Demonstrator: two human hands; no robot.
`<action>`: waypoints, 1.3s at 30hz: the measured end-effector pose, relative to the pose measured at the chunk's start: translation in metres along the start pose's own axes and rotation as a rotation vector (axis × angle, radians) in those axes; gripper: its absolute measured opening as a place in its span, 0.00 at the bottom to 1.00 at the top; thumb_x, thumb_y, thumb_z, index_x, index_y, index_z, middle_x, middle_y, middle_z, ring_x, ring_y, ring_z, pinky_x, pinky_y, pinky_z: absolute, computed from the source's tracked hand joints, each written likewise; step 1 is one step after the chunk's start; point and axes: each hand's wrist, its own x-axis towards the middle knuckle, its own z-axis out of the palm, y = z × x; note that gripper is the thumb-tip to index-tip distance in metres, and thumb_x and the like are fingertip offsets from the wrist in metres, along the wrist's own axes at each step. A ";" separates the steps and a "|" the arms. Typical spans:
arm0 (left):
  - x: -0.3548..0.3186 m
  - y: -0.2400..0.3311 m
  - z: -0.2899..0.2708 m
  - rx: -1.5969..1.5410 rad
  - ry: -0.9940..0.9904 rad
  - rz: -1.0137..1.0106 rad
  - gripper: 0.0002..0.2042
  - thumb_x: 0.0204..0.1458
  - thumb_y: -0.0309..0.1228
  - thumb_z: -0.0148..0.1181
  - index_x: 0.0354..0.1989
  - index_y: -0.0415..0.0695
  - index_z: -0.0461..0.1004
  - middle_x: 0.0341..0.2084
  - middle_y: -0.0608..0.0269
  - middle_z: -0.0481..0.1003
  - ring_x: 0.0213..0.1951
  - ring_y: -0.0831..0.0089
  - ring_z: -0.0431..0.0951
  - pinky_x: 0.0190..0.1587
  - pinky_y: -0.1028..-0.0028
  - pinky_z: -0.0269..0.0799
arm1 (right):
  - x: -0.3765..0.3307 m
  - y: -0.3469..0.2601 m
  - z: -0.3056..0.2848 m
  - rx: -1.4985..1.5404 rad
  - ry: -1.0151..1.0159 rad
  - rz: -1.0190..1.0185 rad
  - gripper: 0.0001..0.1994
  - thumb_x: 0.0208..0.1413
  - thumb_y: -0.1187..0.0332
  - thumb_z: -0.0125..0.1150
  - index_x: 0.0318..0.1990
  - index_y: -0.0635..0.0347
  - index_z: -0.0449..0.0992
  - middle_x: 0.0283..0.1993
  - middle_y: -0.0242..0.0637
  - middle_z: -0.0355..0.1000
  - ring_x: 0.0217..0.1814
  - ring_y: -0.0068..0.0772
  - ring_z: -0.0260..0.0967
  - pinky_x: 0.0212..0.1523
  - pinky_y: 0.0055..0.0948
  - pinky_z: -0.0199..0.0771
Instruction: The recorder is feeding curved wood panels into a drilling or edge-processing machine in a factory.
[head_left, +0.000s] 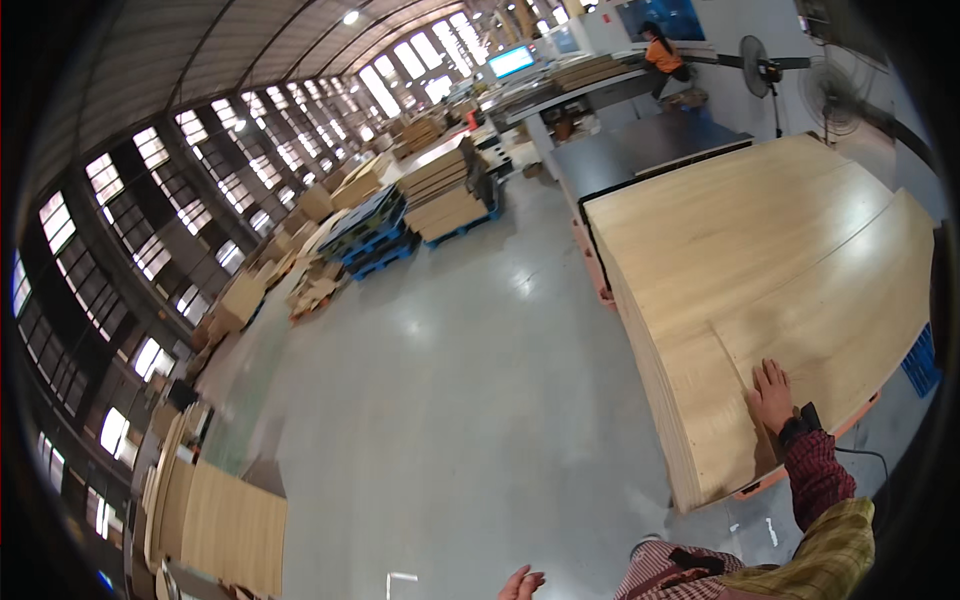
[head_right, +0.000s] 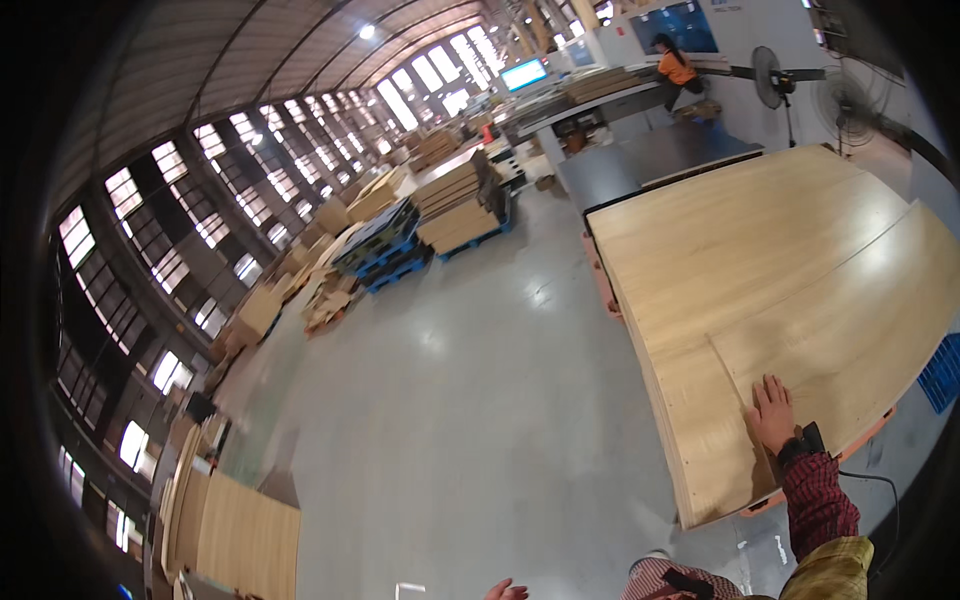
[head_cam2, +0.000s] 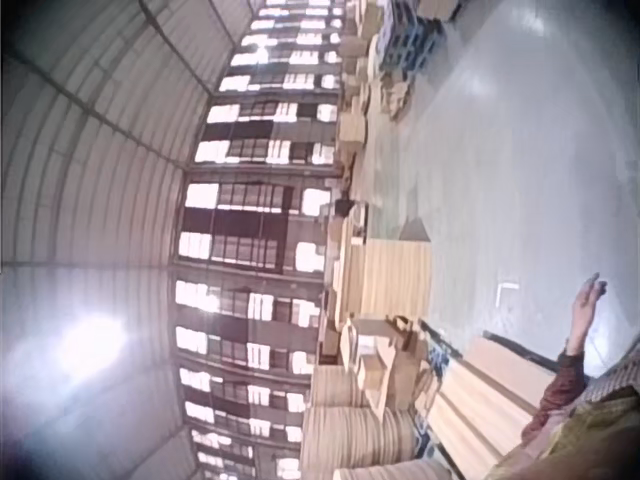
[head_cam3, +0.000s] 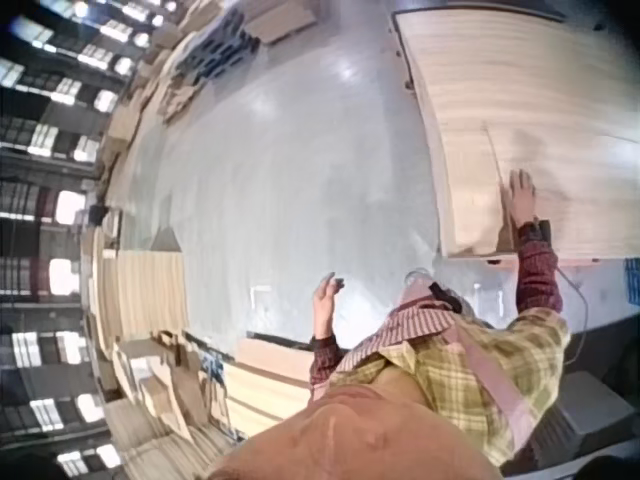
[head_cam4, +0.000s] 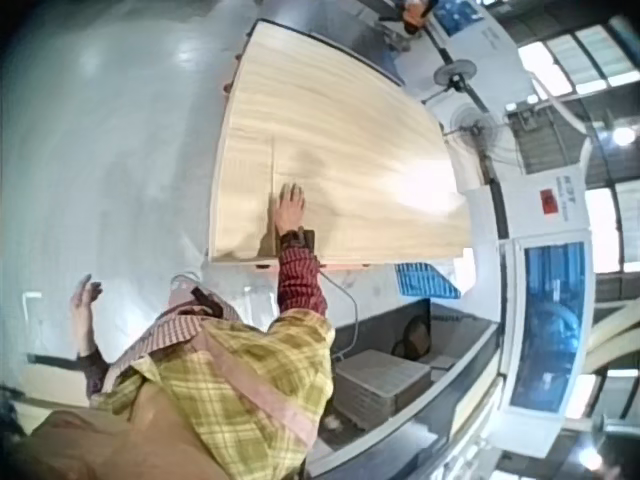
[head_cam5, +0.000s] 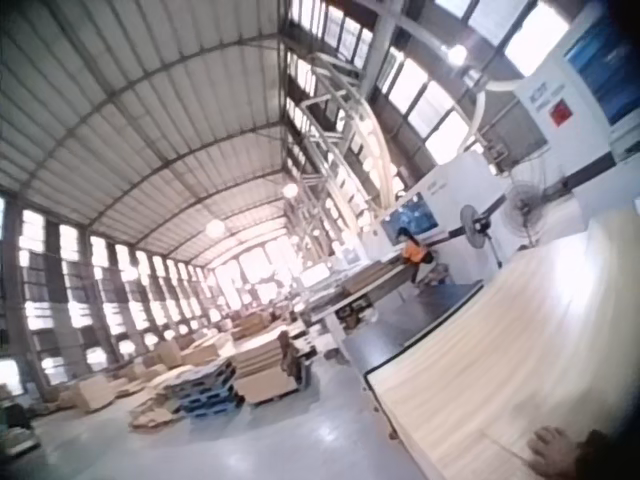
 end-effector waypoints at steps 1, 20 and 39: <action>0.023 0.002 0.003 -0.001 -0.094 0.009 0.17 0.55 0.33 0.48 0.49 0.35 0.66 0.35 0.53 0.74 0.38 0.70 0.75 0.43 0.73 0.69 | 0.000 -0.006 0.000 -0.008 -0.006 0.029 0.23 0.49 0.61 0.50 0.52 0.61 0.63 0.60 0.49 0.53 0.64 0.49 0.45 0.62 0.45 0.43; 0.355 0.055 0.060 0.024 -0.573 -0.023 0.17 0.54 0.34 0.50 0.49 0.36 0.67 0.33 0.55 0.75 0.37 0.72 0.75 0.42 0.75 0.69 | 0.005 -0.005 0.008 -0.215 0.193 0.822 0.20 0.51 0.69 0.48 0.52 0.64 0.60 0.59 0.52 0.52 0.63 0.52 0.46 0.61 0.46 0.46; 0.667 0.116 0.134 0.149 -0.870 -0.060 0.20 0.54 0.37 0.51 0.51 0.37 0.64 0.37 0.57 0.74 0.37 0.72 0.75 0.43 0.75 0.69 | -0.092 0.052 0.053 -0.687 0.103 1.620 0.22 0.58 0.56 0.38 0.58 0.53 0.57 0.62 0.41 0.52 0.59 0.50 0.54 0.56 0.40 0.58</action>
